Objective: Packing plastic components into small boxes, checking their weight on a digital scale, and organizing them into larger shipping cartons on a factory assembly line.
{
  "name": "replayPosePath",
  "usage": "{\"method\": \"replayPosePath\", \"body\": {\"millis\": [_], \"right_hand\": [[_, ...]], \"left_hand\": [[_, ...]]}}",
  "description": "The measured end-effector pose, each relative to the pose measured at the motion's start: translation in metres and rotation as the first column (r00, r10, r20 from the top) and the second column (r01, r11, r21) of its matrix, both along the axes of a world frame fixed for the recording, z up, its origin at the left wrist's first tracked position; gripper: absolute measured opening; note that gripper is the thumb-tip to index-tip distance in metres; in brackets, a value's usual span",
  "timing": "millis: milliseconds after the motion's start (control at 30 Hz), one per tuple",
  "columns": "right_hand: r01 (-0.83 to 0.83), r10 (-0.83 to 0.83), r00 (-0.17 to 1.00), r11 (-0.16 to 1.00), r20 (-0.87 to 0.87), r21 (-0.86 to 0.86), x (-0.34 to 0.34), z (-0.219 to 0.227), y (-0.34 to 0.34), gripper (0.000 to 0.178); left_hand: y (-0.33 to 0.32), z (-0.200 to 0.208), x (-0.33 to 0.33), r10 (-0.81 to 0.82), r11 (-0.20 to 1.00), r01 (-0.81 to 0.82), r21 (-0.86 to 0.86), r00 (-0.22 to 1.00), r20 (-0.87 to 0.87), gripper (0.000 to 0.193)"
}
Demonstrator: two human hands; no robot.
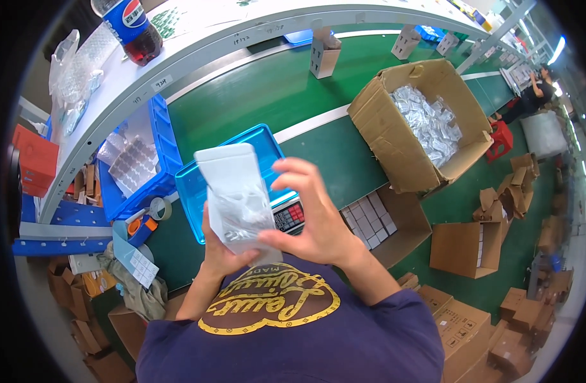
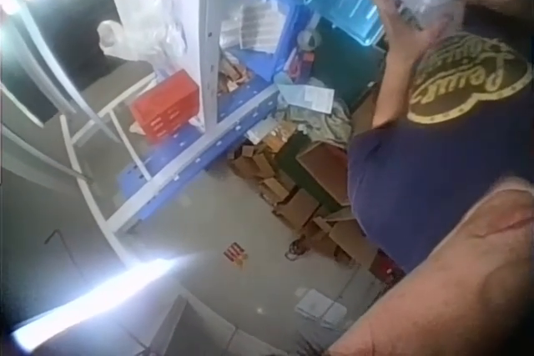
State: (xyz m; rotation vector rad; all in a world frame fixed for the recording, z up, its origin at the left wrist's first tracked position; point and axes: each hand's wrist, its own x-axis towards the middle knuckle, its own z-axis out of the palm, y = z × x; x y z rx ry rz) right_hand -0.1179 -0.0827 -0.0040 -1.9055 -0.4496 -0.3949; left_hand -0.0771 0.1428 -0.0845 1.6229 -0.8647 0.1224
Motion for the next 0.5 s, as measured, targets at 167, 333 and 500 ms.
{"method": "replayPosePath", "body": {"millis": [167, 333, 500], "right_hand": [[-0.116, 0.152, 0.983, 0.949, -0.102, 0.294, -0.026, -0.05, 0.014, 0.076], [-0.065, 0.076, 0.979, 0.996, -0.19, 0.065, -0.008, -0.052, 0.017, 0.053], [0.073, 0.02, 0.99, 0.782, -0.142, 0.619, 0.007, -0.062, 0.046, 0.029]], "left_hand": [[0.001, 0.02, 0.0, -0.184, 0.979, 0.191, 0.076, 0.978, -0.098, 0.102], [0.003, 0.014, 0.009, -0.165, 0.956, 0.201, 0.211, 0.97, -0.177, 0.069], [-0.005, 0.005, 0.021, -0.195, 0.957, 0.277, 0.083, 0.831, -0.52, 0.056]]}}
